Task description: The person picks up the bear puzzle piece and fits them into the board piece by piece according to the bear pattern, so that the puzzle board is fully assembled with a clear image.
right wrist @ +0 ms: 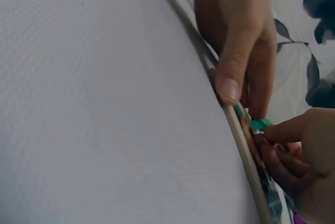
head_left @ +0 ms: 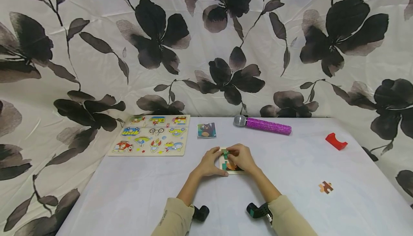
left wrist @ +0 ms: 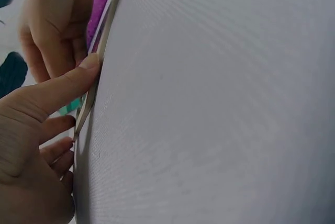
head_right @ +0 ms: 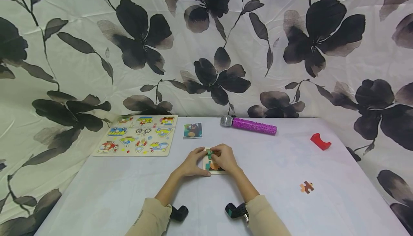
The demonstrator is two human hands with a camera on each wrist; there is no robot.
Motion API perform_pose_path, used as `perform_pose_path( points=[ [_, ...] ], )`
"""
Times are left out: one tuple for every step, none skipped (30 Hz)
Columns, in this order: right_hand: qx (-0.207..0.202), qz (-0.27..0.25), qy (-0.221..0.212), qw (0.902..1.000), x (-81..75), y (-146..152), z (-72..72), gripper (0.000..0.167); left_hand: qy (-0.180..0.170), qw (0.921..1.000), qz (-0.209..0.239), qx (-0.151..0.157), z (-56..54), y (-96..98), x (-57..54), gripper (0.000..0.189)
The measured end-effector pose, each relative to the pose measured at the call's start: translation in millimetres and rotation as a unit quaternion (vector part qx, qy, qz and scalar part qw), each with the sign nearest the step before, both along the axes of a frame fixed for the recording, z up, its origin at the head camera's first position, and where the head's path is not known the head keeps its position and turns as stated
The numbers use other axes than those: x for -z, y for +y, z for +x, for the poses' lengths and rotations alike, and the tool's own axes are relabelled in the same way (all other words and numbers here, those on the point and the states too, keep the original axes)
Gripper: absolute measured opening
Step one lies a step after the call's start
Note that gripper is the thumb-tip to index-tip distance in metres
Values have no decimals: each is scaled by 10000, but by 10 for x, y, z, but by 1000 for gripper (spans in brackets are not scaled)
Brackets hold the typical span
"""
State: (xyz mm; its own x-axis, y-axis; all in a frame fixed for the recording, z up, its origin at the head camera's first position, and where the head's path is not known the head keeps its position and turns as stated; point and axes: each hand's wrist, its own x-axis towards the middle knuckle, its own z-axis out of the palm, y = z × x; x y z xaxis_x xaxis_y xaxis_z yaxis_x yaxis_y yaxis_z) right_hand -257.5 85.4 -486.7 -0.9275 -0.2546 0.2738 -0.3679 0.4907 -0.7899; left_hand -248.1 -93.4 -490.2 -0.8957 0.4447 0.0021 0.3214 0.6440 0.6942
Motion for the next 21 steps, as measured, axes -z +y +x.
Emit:
perform_pose_path(
  points=[
    [-20, 133, 122, 9998, -5, -17, 5, 21, -2, 10000, -12, -2, -1, 1, 0, 89],
    [-30, 269, 219, 9994, -10, -31, 8, 21, -14, 10000, -17, -7, -2, 1, -1, 89],
    [-51, 420, 316, 9986, -16, -41, 11, 20, -20, 10000, -23, -13, -2, 2, -4, 89],
    [-60, 569, 385, 9976, -27, -51, 15, 20, -32, 10000, -27, -21, -1, 2, -8, 89],
    [-71, 714, 407, 9966, -41, -58, 21, 20, -44, 10000, -28, -27, 1, 2, -12, 89],
    [-88, 829, 420, 9956, -51, -61, 24, 19, -50, 10000, -41, -29, 3, 3, -16, 89],
    [-110, 927, 406, 9948, -60, -63, 28, 20, -64, 10000, -49, -31, 5, 2, -19, 89],
    [-125, 1030, 377, 9939, -60, -66, 29, 20, -74, 9999, -64, -31, 7, 2, -22, 89],
    [-165, 1101, 336, 9932, -62, -65, 32, 20, -80, 9999, -81, -30, 9, 1, -25, 89],
    [-203, 1173, 309, 9924, -64, -64, 35, 21, -83, 9999, -98, -31, 10, 1, -27, 89],
    [-255, 1230, 292, 9917, -61, -64, 34, 23, -82, 9999, -108, -34, 12, 0, -28, 89],
    [-305, 1291, 293, 9907, -61, -63, 36, 24, -82, 9999, -115, -39, 13, 0, -30, 89],
    [-358, 1352, 300, 9897, -59, -63, 39, 25, -78, 9999, -112, -48, 13, 1, -32, 89],
    [-410, 1411, 320, 9886, -58, -63, 41, 26, -76, 9999, -97, -56, 13, 1, -35, 89],
    [-464, 1480, 388, 9871, -60, -64, 41, 27, -60, 9999, -79, -64, 12, 2, -38, 89],
    [-516, 1555, 460, 9854, -61, -65, 41, 27, -45, 9999, -70, -74, 11, 4, -41, 89],
    [-556, 1631, 535, 9836, -61, -67, 41, 26, -26, 9999, -61, -78, 9, 5, -44, 89],
    [-592, 1716, 618, 9814, -62, -68, 42, 24, -7, 10000, -58, -76, 7, 6, -47, 89],
    [-632, 1789, 698, 9793, -64, -69, 42, 23, 6, 10000, -54, -77, 5, 7, -49, 89],
    [-662, 1876, 790, 9768, -62, -68, 41, 21, 12, 10000, -50, -74, 4, 8, -51, 89],
    [-687, 1955, 864, 9745, -57, -68, 38, 19, 18, 10000, -53, -73, 3, 9, -52, 89]
  ],
)
